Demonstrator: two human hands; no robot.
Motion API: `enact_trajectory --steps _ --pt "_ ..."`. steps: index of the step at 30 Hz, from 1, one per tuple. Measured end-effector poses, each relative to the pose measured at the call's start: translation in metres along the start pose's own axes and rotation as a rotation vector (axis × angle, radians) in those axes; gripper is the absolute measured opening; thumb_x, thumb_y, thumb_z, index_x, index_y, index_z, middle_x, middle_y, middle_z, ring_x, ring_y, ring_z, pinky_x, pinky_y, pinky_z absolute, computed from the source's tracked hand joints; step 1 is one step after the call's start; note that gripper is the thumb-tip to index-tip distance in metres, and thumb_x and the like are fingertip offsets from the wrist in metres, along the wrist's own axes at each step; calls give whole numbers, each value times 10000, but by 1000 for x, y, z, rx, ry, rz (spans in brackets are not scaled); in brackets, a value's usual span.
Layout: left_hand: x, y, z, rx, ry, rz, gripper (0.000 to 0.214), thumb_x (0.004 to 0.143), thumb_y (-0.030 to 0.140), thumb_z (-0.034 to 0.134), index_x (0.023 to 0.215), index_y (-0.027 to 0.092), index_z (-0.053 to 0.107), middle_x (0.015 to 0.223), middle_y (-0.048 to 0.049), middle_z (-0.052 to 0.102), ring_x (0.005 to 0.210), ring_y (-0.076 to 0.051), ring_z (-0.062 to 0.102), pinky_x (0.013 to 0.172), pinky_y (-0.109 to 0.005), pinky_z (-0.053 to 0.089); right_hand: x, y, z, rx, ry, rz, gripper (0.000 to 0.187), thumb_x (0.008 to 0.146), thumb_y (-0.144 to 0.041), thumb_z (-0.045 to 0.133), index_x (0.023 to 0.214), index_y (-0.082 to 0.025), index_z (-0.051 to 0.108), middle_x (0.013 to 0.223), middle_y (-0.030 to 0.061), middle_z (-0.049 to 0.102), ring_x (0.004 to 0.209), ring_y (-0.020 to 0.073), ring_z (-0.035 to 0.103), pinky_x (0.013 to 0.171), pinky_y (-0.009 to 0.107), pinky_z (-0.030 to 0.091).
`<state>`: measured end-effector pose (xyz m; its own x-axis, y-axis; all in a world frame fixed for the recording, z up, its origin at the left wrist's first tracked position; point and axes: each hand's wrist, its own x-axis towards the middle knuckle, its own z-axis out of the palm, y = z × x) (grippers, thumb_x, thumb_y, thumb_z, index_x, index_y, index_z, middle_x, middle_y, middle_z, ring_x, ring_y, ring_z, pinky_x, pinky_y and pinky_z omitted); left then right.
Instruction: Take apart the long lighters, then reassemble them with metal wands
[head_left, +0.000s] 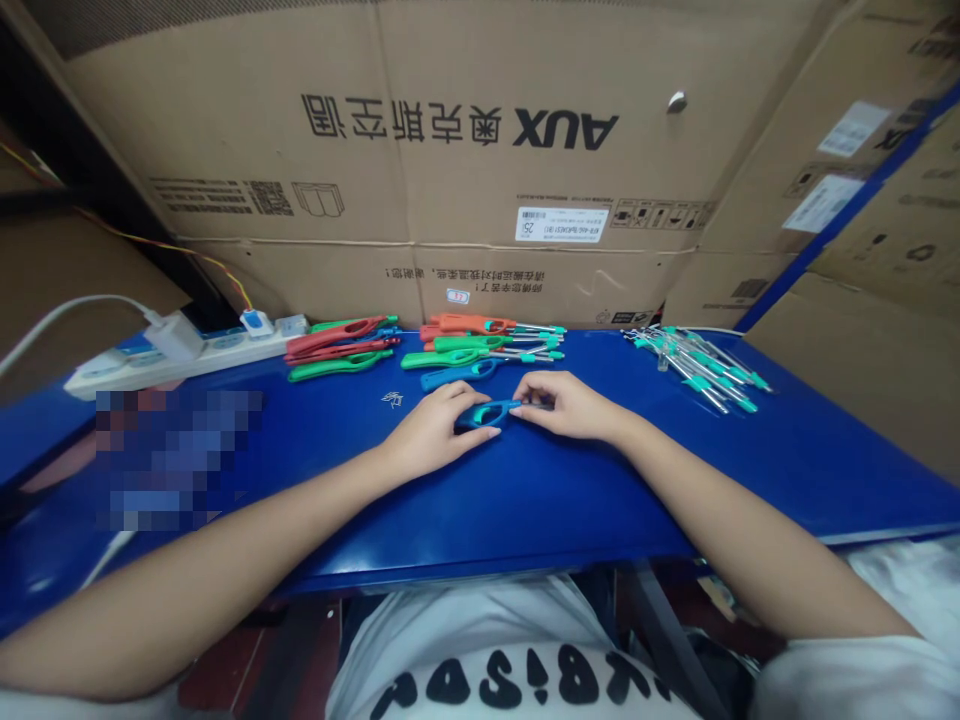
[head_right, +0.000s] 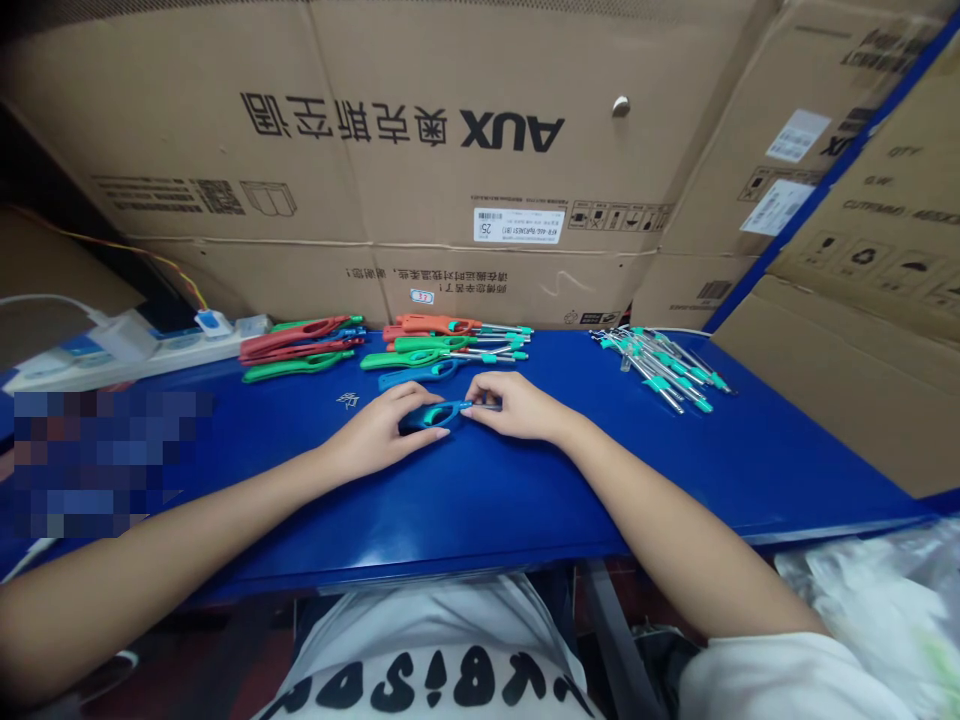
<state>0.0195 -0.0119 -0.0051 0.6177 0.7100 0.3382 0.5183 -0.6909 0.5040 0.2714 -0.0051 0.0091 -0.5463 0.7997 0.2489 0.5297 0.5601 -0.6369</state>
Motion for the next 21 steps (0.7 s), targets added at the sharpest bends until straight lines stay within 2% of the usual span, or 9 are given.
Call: enact_trajectory --steps 5,12,16,21 --pt "-1 3 3 -19 26 -14 380 922 479 625 1164 194 694 1079 -96 656 998 -251 643 867 -380 539 2 0 2 49 -37 55 225 865 -384 670 872 -160 662 730 7 614 661 131 535 627 255 435" --pt "-3 6 9 -56 75 -60 375 896 457 660 1135 180 741 995 -78 659 936 -231 649 831 -359 545 2 -2 -1 -19 -100 87 184 865 -336 660 883 -153 670 738 21 646 650 132 544 617 247 425" --pt "0 8 7 -139 168 -82 399 891 481 661 1117 162 742 1001 -82 669 928 -221 649 795 -338 546 1 2 2 -37 -110 74 175 857 -322 661 844 -147 655 730 22 644 644 129 541 611 241 412" --pt "1 9 4 -179 216 -76 394 883 453 685 1139 155 710 1040 -87 681 986 -228 653 916 -372 526 2 5 1 -27 -135 61 185 864 -335 659 853 -151 649 716 12 630 637 124 527 605 234 407"
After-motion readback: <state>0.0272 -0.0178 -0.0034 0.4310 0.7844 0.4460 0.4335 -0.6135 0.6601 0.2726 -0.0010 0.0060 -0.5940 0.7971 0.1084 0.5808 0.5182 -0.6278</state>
